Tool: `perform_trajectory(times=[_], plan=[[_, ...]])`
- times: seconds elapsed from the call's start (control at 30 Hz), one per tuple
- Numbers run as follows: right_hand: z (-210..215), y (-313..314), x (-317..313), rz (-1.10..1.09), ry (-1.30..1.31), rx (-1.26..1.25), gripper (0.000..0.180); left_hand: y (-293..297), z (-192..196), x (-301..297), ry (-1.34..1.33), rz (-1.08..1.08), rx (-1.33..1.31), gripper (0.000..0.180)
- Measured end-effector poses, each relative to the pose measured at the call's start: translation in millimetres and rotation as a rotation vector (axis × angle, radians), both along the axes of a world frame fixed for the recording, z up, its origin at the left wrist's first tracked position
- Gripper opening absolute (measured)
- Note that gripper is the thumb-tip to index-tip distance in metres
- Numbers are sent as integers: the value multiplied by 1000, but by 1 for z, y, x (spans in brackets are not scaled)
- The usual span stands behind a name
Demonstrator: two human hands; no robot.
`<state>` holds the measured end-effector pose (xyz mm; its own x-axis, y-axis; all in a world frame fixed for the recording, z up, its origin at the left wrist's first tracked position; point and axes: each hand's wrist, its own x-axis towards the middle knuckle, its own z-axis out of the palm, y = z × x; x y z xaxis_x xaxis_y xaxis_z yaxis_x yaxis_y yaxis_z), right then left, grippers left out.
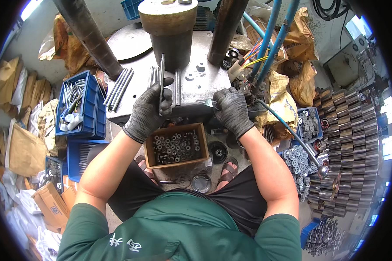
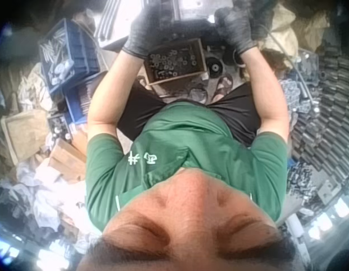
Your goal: Using digital calipers to measure and inspect the dimensions of metal rods at an industrial workbench.
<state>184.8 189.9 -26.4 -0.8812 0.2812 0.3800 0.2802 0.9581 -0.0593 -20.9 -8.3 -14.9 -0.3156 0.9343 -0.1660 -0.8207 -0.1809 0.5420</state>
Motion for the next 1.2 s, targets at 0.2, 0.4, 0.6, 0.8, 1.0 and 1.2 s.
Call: perform_trajectory(times=[0.2, 0.4, 0.6, 0.8, 1.0, 1.2], plan=[[-7, -22, -7, -116, 317, -868, 17, 1, 4, 13, 266, 42, -117, 32], [23, -63, -17, -71, 520, -1435, 16, 8, 0, 39, 497, -63, -279, 22], [25, -69, -21, -67, 639, -1711, 24, 12, 4, 49, 660, -44, -320, 17], [24, -67, -17, -105, 608, -1887, 30, 13, 6, 52, 606, -106, -325, 15], [49, -63, -9, -157, 412, -2002, 58, 16, 0, 37, 381, -2, -317, 14], [54, -55, 5, 27, 108, -762, 68, 10, 14, 18, 312, -16, -366, 13]])
